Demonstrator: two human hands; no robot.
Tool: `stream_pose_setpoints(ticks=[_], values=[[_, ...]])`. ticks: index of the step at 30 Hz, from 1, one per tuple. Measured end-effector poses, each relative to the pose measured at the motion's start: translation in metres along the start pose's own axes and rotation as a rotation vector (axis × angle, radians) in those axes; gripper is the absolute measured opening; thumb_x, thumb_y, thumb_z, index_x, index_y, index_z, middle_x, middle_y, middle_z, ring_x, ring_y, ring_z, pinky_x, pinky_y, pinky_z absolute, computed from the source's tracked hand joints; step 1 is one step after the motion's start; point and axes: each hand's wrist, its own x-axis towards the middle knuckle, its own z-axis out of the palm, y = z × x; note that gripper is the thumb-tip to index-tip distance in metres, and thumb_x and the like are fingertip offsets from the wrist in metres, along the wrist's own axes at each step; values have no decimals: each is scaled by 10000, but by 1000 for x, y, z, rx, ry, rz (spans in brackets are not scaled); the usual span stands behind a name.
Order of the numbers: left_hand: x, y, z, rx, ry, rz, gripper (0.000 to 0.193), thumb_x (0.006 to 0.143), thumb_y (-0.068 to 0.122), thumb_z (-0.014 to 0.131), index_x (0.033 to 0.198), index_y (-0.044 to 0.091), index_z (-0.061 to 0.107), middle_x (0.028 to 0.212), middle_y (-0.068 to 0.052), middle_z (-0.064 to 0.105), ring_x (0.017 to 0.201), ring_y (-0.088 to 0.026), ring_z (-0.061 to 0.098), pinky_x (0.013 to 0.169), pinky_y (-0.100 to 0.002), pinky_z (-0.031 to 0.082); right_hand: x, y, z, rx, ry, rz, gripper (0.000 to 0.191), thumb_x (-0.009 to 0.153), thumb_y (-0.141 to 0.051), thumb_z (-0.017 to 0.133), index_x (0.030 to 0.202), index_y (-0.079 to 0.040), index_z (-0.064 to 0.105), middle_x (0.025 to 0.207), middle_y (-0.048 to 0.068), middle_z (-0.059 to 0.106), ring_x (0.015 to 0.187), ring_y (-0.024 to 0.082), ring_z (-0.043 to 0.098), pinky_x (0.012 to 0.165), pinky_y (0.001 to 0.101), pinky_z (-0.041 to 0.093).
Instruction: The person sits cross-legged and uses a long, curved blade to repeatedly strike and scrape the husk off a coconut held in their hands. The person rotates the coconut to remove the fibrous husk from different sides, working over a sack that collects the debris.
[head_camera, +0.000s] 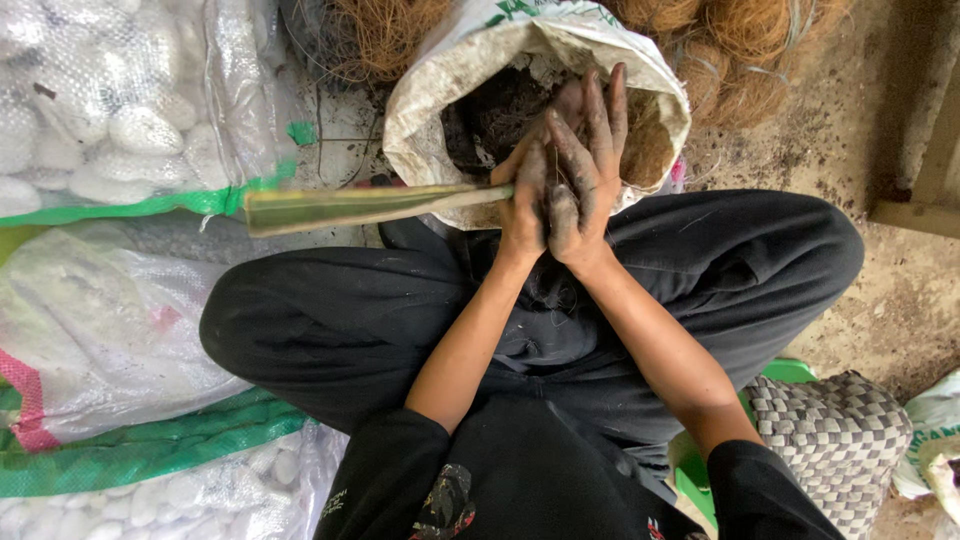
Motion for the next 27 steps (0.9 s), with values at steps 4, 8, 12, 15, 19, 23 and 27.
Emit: stream_pose_setpoints(ticks=[4, 8, 12, 15, 19, 23, 27], values=[[-6, -4, -6, 26, 127, 6, 442, 1139, 360, 545, 1124, -40, 731, 954, -158, 737, 847, -210, 694, 753, -313, 568, -1, -5, 5, 35, -22, 43, 662, 1069, -585, 296, 1557, -195, 514, 1705, 48, 333, 1617, 252, 190, 1310, 496, 139], [3, 3, -7, -31, -23, 127, 456, 1217, 356, 504, 1136, -23, 745, 1080, -204, 759, 990, -292, 739, 896, -422, 617, 7, -7, -2, 430, -43, 307, 791, 1072, -728, 312, 1619, -161, 373, 1721, 74, 275, 1640, 282, 196, 1341, 468, 139], [22, 21, -3, 529, -54, 361, 662, 1122, 593, 285, 1614, 151, 329, 1678, -99, 282, 1574, -234, 258, 1334, -454, 243, 12, -4, -13, 1058, -205, 616, 869, 953, -740, 483, 1563, -122, 429, 1647, 184, 364, 1548, 347, 378, 1296, 495, 376], [26, 34, 1, 842, 20, 441, 770, 1077, 683, 188, 1662, 181, 186, 1745, -63, 148, 1600, -236, 147, 1343, -469, 175, 8, 1, -15, 1098, -310, 574, 578, 1026, -513, 638, 1213, 29, 716, 1450, 223, 616, 1270, 289, 657, 1078, 408, 586], [22, 42, 6, 896, 97, 432, 741, 1107, 645, 190, 1668, 161, 166, 1717, -88, 215, 1584, -261, 215, 1334, -476, 202, -3, 6, -9, 775, -123, 707, 176, 944, -59, 646, 956, 108, 701, 1043, 140, 719, 869, 156, 640, 779, 275, 538], [15, 40, 12, 746, 107, 356, 717, 1115, 610, 263, 1648, 129, 259, 1632, -116, 330, 1529, -269, 355, 1282, -486, 306, 0, 9, -13, 598, -180, 610, 143, 877, 13, 596, 935, 102, 692, 958, 93, 728, 815, 132, 637, 763, 256, 541], [16, 27, 6, 278, 80, -8, 607, 1108, 496, 423, 1504, 37, 465, 1453, -155, 525, 1353, -252, 527, 1195, -448, 426, 13, 7, -14, 271, -162, 318, 181, 862, -69, 624, 947, 77, 689, 1029, 162, 744, 980, 212, 727, 915, 343, 581]])
